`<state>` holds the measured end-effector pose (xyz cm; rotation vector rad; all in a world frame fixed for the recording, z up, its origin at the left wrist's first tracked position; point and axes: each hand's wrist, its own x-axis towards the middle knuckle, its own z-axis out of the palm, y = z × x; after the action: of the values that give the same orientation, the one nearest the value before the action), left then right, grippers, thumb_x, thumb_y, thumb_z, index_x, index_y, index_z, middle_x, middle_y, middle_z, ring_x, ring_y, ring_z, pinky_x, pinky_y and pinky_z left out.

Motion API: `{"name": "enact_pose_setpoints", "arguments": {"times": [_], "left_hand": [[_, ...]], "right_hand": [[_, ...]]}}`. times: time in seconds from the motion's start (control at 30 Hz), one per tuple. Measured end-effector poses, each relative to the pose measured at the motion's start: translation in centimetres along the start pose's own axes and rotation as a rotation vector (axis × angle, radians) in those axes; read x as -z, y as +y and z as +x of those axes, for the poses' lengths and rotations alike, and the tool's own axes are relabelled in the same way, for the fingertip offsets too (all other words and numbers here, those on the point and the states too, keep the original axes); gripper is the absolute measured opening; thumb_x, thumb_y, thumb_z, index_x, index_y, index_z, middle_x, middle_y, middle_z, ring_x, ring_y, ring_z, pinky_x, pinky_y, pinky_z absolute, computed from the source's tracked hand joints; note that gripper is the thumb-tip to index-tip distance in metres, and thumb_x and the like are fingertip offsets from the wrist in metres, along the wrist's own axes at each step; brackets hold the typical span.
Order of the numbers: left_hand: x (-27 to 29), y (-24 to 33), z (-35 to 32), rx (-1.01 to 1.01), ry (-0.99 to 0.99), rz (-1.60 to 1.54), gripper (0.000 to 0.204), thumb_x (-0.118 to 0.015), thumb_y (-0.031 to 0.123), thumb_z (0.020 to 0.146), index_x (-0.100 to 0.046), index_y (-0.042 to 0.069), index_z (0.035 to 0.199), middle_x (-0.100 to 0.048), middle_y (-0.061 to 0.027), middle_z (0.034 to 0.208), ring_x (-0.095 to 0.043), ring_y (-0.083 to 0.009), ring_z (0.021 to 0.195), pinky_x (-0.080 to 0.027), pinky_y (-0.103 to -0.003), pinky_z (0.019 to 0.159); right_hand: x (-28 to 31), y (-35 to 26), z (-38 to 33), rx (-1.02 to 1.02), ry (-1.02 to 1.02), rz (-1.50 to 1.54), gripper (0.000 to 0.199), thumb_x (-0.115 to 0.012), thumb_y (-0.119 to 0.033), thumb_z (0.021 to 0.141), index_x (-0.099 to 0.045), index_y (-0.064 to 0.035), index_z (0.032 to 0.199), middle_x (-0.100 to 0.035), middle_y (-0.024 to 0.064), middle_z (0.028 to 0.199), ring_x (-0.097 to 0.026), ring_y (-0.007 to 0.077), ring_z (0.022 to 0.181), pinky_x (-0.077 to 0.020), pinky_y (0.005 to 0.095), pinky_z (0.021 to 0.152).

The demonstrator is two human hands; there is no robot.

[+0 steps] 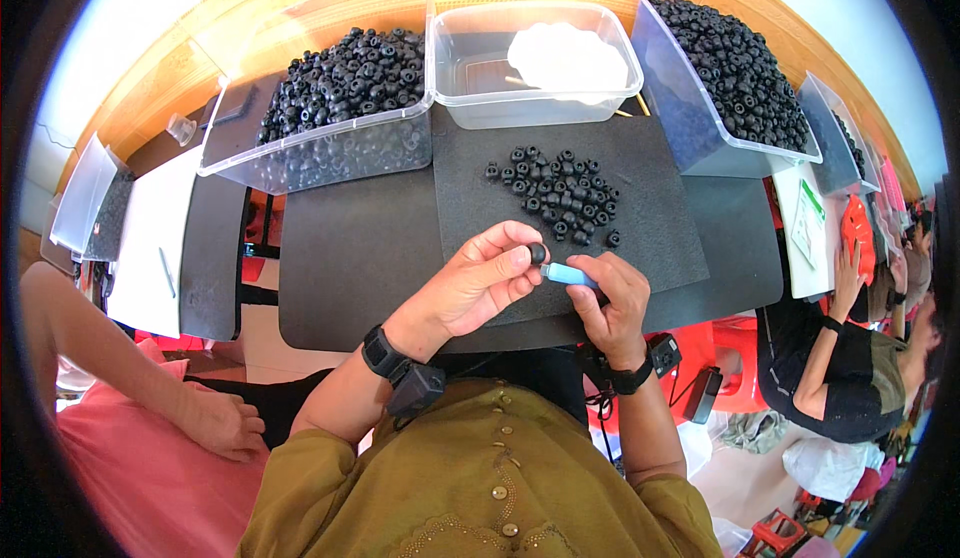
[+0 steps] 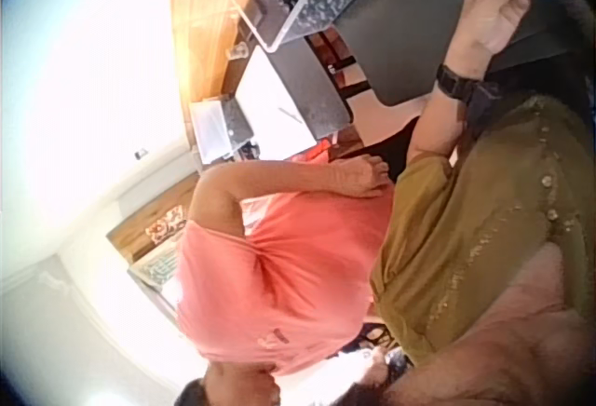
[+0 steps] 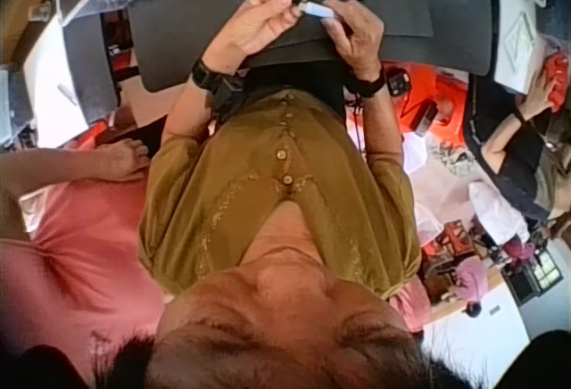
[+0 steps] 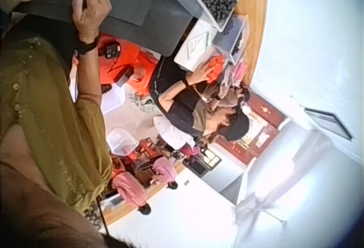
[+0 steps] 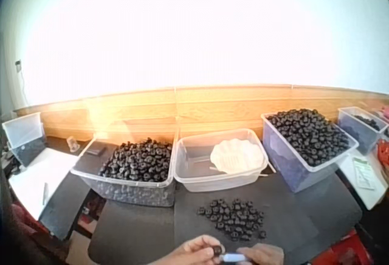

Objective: Inspecting and sorting small black circular plastic components using a marking tool.

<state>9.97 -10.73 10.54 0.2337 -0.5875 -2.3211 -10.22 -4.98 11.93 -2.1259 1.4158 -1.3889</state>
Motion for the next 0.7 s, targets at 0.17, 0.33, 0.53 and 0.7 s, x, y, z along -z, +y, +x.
{"name": "enact_pose_setpoints", "arguments": {"times": [0.17,0.33,0.53,0.7], "left_hand": [[0.16,-0.22,-0.03,0.013,0.009,-0.090,0.017,-0.056,0.010,0.098,-0.056,0.007,0.114,-0.060,-0.0088,0.109,-0.062,-0.0113,0.090,-0.055,-0.019,0.077],[0.08,-0.15,-0.11,0.047,0.061,-0.102,0.019,-0.057,0.012,0.097,-0.057,0.007,0.115,-0.061,-0.0089,0.108,-0.063,-0.0113,0.089,-0.055,-0.020,0.075],[-0.15,-0.17,-0.15,0.075,0.060,-0.124,0.018,-0.059,0.014,0.096,-0.059,0.007,0.113,-0.063,-0.0082,0.103,-0.064,-0.0134,0.089,-0.055,-0.022,0.077],[-0.17,-0.17,-0.18,0.066,0.064,-0.100,0.019,-0.061,0.013,0.095,-0.059,0.007,0.112,-0.064,-0.0089,0.105,-0.064,-0.0135,0.089,-0.055,-0.023,0.079]], "right_hand": [[-0.01,-0.27,0.06,-0.011,-0.007,-0.017,0.022,-0.073,-0.017,0.078,-0.068,-0.0035,0.095,-0.058,0.0087,0.068,-0.056,0.0236,0.057,-0.0427,0.0337,0.052],[-0.17,-0.15,-0.04,-0.012,-0.001,-0.022,0.021,-0.074,-0.017,0.078,-0.068,-0.0035,0.094,-0.059,0.0092,0.069,-0.057,0.0241,0.057,-0.0435,0.0343,0.052],[-0.23,-0.12,0.01,-0.009,0.016,-0.007,0.019,-0.073,-0.016,0.080,-0.068,-0.0026,0.092,-0.059,0.0090,0.067,-0.056,0.0240,0.055,-0.0429,0.0343,0.051],[-0.32,-0.05,0.08,-0.002,0.042,-0.009,0.019,-0.072,-0.017,0.081,-0.068,-0.0019,0.091,-0.059,0.0087,0.067,-0.056,0.0233,0.054,-0.0425,0.0336,0.050]]}}
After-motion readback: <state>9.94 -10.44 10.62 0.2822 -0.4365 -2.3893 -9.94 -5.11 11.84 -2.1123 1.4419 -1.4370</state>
